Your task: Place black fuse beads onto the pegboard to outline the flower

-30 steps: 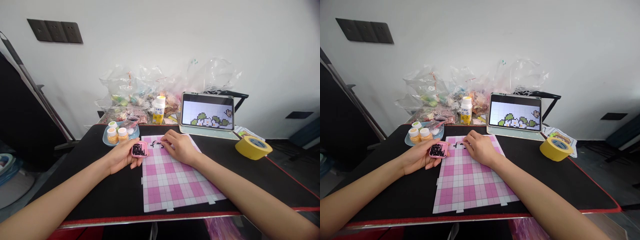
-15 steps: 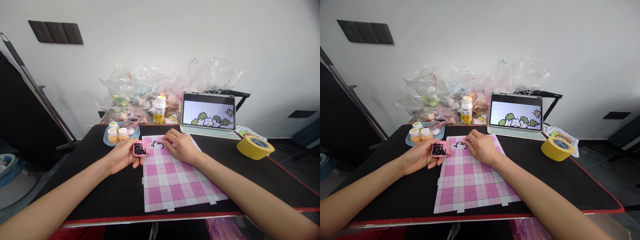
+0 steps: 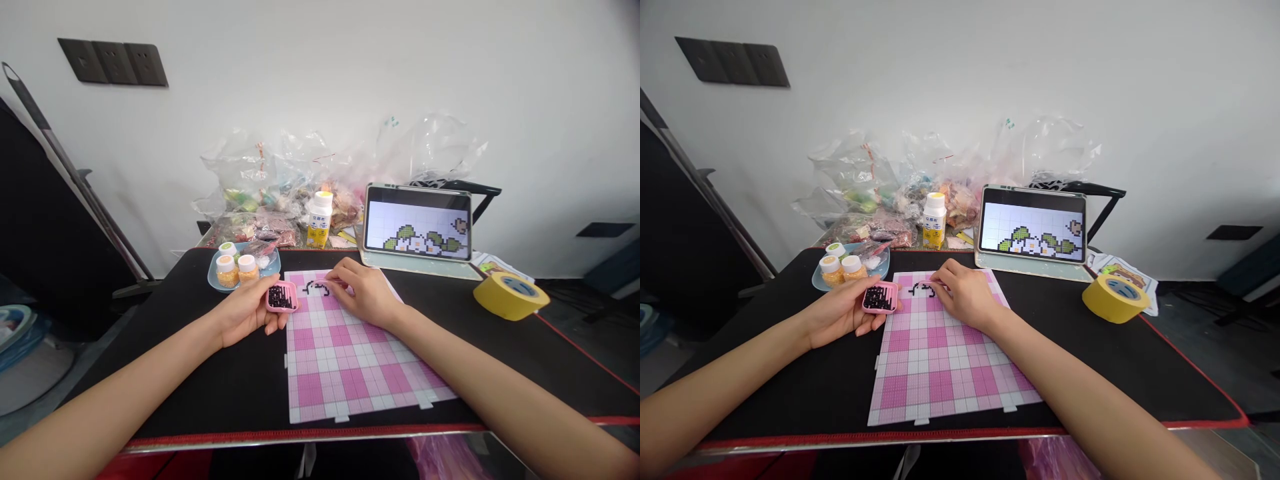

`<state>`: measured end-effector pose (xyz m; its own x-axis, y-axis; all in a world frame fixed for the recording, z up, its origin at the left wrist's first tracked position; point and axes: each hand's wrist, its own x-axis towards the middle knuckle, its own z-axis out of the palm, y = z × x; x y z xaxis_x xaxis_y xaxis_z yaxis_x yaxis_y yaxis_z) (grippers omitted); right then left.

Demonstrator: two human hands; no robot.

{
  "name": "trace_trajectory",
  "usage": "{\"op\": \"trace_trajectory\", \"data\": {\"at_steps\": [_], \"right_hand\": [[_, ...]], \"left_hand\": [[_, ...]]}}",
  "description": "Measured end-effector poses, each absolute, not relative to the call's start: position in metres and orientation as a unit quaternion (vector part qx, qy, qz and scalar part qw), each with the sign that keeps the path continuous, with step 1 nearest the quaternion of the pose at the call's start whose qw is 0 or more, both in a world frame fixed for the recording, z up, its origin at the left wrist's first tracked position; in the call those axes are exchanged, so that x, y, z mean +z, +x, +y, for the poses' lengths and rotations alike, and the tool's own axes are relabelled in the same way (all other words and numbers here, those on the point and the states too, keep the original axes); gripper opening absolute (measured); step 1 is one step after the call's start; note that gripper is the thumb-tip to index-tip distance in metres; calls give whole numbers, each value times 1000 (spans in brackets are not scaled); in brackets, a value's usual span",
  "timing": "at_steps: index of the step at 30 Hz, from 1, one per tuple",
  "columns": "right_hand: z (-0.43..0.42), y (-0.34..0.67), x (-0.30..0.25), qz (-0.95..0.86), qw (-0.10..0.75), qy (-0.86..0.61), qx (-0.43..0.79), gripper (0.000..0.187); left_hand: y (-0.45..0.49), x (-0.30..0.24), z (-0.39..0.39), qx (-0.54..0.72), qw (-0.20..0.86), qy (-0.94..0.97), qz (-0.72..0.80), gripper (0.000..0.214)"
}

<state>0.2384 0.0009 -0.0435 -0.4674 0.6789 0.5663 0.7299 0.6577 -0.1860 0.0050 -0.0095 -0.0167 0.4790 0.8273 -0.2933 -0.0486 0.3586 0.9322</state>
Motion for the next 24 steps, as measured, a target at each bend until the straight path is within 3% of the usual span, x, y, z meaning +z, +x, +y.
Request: {"op": "trace_trajectory", "data": {"at_steps": [24], "right_hand": [[3,236,-50,-861,313,-397,-47,22]], "left_hand": [[5,-18,-9,310,725,481,384,44]]}}
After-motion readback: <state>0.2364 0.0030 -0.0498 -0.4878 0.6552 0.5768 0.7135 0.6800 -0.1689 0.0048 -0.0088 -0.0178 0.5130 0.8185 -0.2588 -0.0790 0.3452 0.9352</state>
